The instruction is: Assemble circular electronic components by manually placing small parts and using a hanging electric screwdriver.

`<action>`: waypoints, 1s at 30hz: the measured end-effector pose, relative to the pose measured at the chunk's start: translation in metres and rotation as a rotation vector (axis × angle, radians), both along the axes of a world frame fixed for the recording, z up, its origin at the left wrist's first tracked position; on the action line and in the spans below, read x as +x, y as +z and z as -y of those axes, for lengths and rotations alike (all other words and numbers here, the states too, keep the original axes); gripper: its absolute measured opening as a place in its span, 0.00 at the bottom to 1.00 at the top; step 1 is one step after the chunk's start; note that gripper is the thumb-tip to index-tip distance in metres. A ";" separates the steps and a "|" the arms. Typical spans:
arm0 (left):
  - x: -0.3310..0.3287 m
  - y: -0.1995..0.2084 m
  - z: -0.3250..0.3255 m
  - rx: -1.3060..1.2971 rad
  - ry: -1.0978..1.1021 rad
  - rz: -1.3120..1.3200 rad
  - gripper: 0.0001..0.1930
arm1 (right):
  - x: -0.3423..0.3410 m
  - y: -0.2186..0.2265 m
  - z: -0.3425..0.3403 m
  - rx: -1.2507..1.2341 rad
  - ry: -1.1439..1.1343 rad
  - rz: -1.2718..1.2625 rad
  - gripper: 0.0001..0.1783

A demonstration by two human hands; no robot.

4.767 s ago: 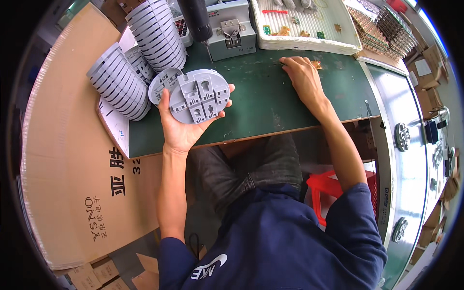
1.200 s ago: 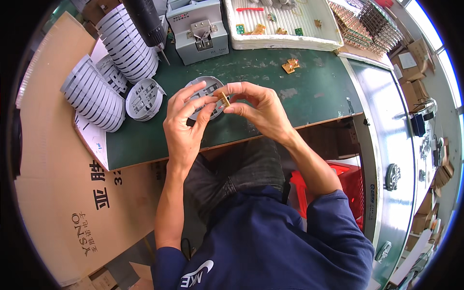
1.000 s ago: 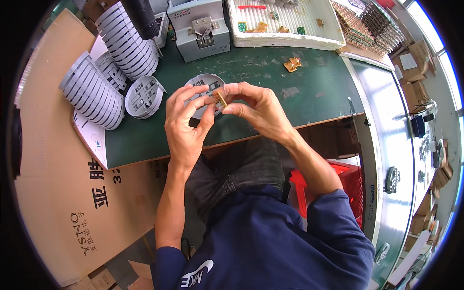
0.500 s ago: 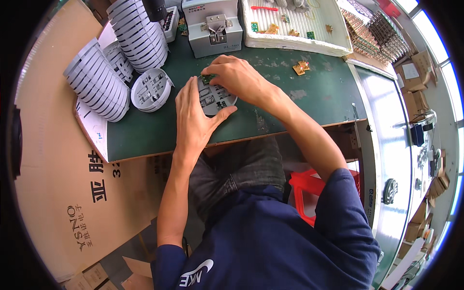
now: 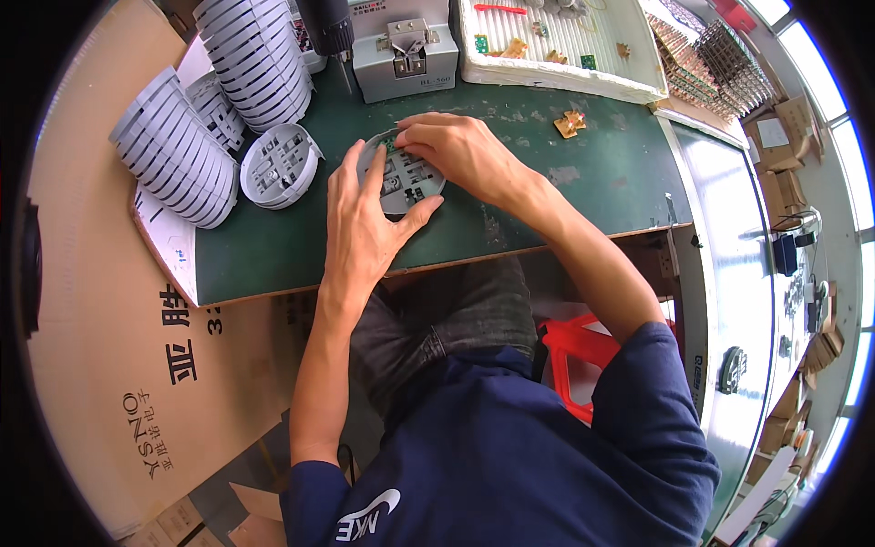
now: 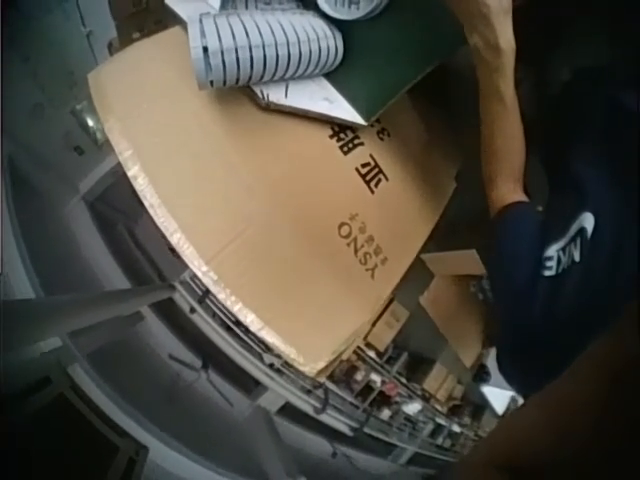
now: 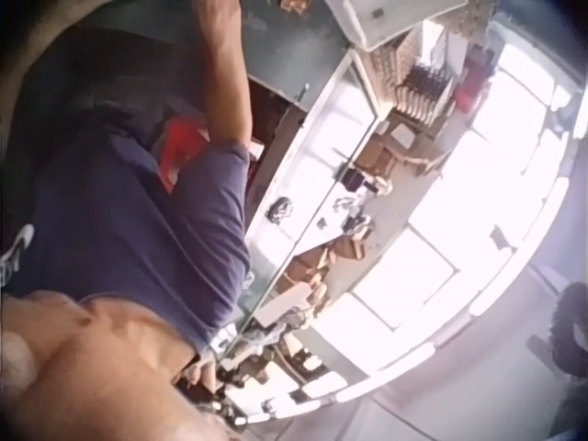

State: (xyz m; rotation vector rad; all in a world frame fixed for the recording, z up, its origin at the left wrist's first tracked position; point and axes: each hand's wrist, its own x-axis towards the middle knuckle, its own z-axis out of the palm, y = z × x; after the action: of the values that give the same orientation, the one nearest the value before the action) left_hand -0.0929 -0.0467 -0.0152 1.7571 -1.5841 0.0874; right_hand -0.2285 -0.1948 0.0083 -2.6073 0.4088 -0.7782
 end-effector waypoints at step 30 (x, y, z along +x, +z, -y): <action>0.004 -0.002 0.000 0.052 -0.010 -0.035 0.48 | 0.078 0.146 0.057 0.542 0.071 0.854 0.11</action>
State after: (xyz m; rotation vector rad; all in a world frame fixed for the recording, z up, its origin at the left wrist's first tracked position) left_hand -0.0891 -0.0467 -0.0170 1.7815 -1.5824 0.0105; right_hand -0.1506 -0.2523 0.1545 -1.5956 0.2155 -1.4112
